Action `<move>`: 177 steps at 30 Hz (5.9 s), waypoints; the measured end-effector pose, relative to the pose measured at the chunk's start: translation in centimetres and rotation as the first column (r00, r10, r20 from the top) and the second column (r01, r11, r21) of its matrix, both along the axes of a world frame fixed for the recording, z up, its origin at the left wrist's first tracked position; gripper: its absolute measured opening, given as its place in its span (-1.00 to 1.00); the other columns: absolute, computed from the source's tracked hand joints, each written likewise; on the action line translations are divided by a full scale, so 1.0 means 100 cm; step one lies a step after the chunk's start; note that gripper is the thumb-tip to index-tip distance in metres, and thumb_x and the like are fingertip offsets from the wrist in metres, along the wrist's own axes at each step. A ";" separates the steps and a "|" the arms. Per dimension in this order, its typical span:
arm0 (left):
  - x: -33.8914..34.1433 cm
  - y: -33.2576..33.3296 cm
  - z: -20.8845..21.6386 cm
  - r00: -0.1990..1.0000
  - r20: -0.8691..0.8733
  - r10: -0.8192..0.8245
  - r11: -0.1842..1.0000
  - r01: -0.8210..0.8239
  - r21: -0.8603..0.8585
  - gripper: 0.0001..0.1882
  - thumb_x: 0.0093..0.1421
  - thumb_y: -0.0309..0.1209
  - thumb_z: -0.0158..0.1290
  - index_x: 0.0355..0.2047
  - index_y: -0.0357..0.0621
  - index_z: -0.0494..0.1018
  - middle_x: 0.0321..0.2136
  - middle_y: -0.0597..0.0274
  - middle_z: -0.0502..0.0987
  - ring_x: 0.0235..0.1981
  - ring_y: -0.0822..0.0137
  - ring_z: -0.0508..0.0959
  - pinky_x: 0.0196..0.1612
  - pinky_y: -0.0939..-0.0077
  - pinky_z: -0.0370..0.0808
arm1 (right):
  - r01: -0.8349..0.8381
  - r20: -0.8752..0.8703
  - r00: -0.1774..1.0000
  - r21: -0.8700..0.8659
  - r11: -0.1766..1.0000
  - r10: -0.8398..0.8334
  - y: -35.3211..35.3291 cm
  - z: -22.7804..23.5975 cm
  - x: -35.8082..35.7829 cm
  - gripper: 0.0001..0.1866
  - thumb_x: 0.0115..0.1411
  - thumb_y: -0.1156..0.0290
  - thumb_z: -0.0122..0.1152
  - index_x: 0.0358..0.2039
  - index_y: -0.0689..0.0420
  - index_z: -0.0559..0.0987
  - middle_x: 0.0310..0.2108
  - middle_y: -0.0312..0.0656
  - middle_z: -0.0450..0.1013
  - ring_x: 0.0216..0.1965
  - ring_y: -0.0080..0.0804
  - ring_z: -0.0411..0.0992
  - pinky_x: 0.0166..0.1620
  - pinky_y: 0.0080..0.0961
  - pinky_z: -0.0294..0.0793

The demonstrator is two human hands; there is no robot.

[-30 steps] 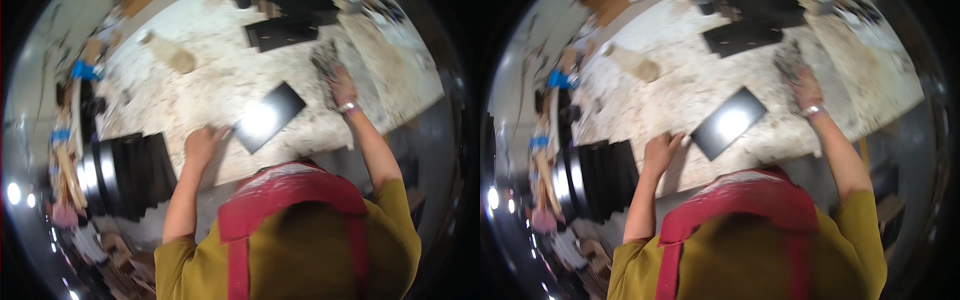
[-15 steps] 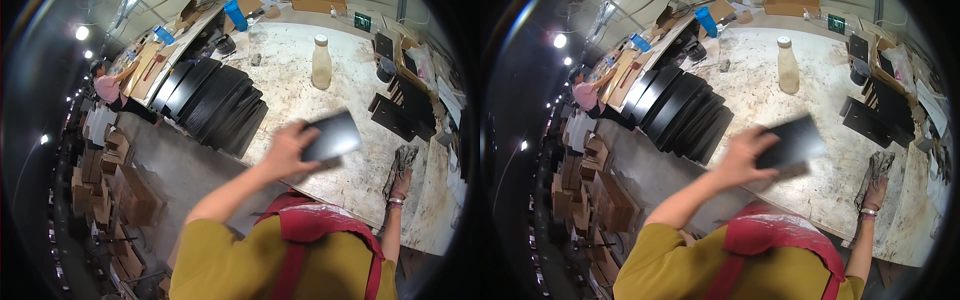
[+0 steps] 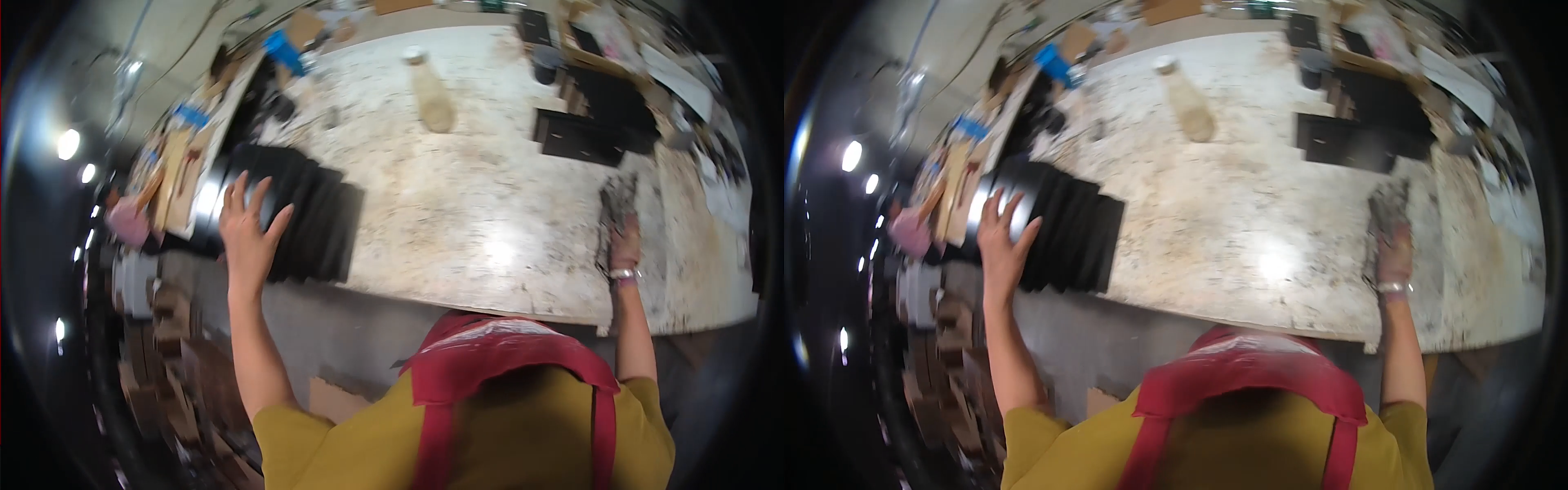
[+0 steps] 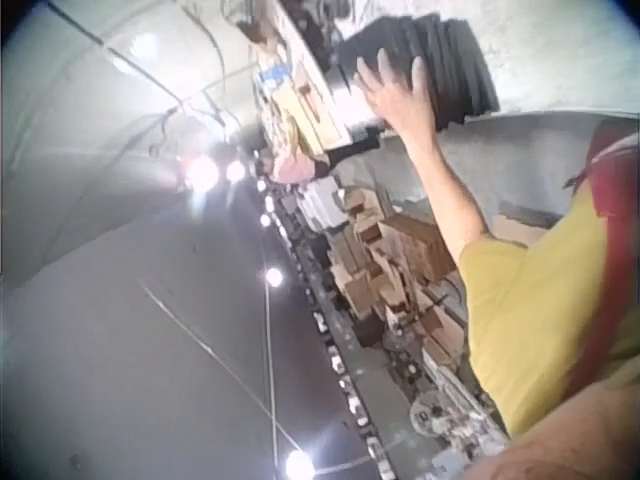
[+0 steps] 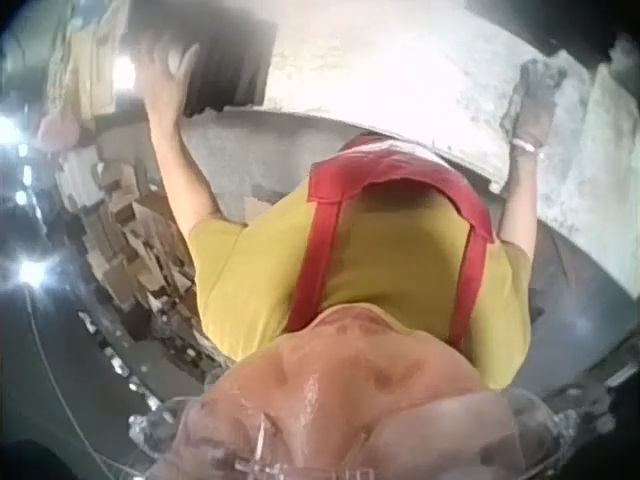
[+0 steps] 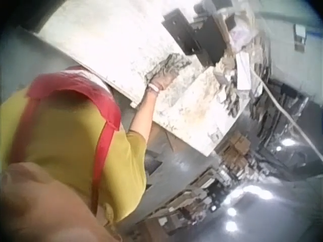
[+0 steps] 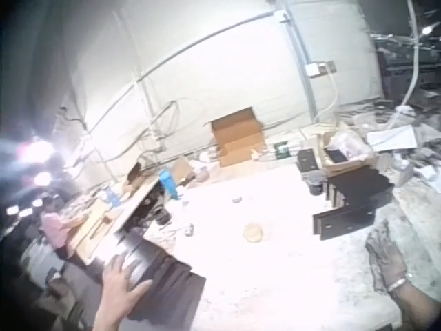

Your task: The person cleans black wooden boards by hand using a cloth. The person applies a liquid from a bottle onto the cloth, wipes the surface and edges of each board, and places the cleaned boards into a stack.

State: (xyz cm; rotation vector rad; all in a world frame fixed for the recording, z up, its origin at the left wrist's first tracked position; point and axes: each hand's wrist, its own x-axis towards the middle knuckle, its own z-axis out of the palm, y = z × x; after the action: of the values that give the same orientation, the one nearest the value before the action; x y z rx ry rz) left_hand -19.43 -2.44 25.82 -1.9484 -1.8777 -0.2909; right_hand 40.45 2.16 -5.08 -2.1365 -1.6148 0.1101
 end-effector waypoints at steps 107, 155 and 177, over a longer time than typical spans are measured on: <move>0.301 0.132 -0.109 0.397 -0.178 -0.900 0.434 0.845 -0.312 -0.42 -0.03 -0.48 0.13 0.05 0.23 0.35 -0.18 0.25 0.44 -0.07 0.16 0.44 -0.06 0.21 0.35 | -0.063 -0.946 -0.145 0.301 0.952 0.289 -0.077 0.075 -0.115 -0.57 0.27 0.36 -0.17 0.15 0.14 0.31 0.12 -0.07 0.32 0.13 -0.24 0.32 0.20 -0.30 0.31; 0.234 0.031 -0.259 0.494 0.649 -0.579 0.584 0.806 -0.092 -0.14 -0.27 -0.16 0.33 0.09 -0.16 0.32 0.07 0.00 0.29 0.06 0.01 0.33 0.10 0.13 0.23 | -0.241 0.229 0.926 -0.253 0.937 0.301 0.018 0.111 -0.104 -0.83 0.02 0.43 0.08 -0.35 0.09 0.57 -0.25 -0.05 0.51 -0.27 -0.07 0.51 -0.15 -0.25 0.51; 0.218 0.030 -0.246 0.543 0.647 -0.536 0.574 0.796 -0.193 -0.06 -0.23 -0.12 0.34 0.16 -0.18 0.23 0.14 -0.07 0.20 0.14 -0.09 0.23 0.13 0.09 0.22 | -0.131 0.120 0.980 -0.224 0.966 0.160 0.006 0.135 -0.093 -0.69 -0.02 0.32 0.24 -0.20 0.07 0.56 -0.24 -0.01 0.50 -0.19 -0.03 0.48 -0.11 -0.21 0.47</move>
State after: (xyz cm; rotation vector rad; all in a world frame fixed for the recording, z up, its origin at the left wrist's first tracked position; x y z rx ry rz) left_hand 2.35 0.58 1.19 -3.2215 -1.3753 -0.7246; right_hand 31.18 2.75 8.43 -2.2235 -1.9182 0.1964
